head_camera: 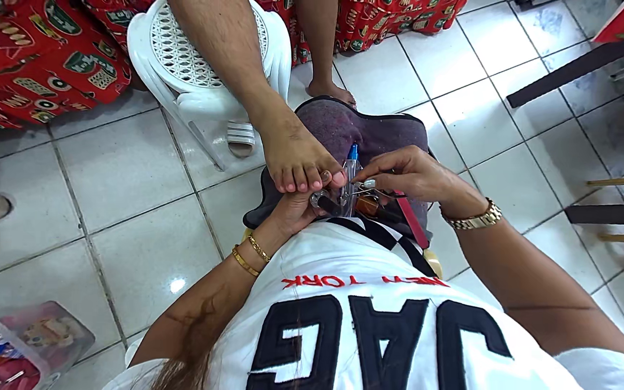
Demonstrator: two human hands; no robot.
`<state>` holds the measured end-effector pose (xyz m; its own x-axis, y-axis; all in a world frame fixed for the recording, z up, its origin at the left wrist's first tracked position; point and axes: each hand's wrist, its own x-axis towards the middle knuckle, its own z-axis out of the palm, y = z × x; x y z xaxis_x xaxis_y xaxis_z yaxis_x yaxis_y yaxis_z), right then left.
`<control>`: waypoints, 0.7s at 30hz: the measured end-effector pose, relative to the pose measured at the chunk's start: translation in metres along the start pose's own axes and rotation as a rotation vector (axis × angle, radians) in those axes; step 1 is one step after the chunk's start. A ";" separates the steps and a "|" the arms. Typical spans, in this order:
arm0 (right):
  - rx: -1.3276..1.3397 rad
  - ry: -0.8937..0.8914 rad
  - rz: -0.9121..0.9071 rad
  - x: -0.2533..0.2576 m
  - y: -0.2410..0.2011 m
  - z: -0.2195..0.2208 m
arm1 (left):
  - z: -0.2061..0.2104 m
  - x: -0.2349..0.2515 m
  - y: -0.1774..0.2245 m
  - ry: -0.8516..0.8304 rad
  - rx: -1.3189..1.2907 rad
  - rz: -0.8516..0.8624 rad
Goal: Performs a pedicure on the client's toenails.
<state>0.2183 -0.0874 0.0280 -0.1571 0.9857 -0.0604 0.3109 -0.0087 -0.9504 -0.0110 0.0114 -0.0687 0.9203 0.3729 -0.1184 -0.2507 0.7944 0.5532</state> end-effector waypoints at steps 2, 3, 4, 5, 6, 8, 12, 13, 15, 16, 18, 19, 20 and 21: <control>-0.022 -0.052 -0.006 0.008 -0.002 -0.002 | 0.000 -0.001 0.000 0.014 -0.011 0.001; -0.036 -0.070 -0.002 0.011 -0.004 -0.002 | -0.001 -0.002 0.000 0.019 -0.015 -0.001; -0.045 -0.085 0.004 0.014 -0.006 -0.003 | -0.001 -0.002 0.000 0.018 -0.025 -0.002; -0.054 -0.097 0.009 0.016 -0.007 -0.004 | -0.001 -0.002 -0.001 0.021 -0.025 -0.007; -0.060 -0.109 0.012 0.017 -0.007 -0.005 | -0.002 -0.002 -0.001 0.030 -0.021 -0.013; -0.075 -0.123 0.002 0.020 -0.006 -0.007 | -0.002 -0.001 -0.001 0.040 -0.019 -0.020; -0.153 -0.112 0.007 0.023 -0.009 -0.007 | -0.002 -0.001 -0.002 0.024 -0.027 -0.005; -0.171 -0.106 0.011 0.024 -0.011 -0.005 | -0.002 -0.001 -0.002 0.014 -0.026 0.006; -0.181 -0.103 0.028 0.024 -0.013 -0.003 | -0.002 -0.001 -0.002 0.005 -0.025 0.019; -0.184 -0.108 0.028 0.024 -0.014 -0.003 | -0.002 -0.001 -0.002 0.009 -0.023 0.018; -0.171 -0.124 0.009 0.022 -0.014 -0.004 | -0.002 -0.001 -0.002 0.014 -0.026 0.010; -0.158 -0.132 -0.001 0.022 -0.013 -0.005 | -0.003 -0.001 -0.001 0.011 -0.023 0.004; -0.146 -0.137 -0.011 0.021 -0.011 -0.007 | -0.002 -0.001 -0.001 0.015 -0.020 -0.002; -0.143 -0.137 -0.022 0.020 -0.009 -0.007 | -0.002 -0.001 -0.001 0.015 -0.021 -0.006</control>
<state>0.2190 -0.0659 0.0378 -0.2887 0.9532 -0.0901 0.4345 0.0466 -0.8995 -0.0121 0.0115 -0.0710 0.9173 0.3752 -0.1335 -0.2518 0.8062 0.5354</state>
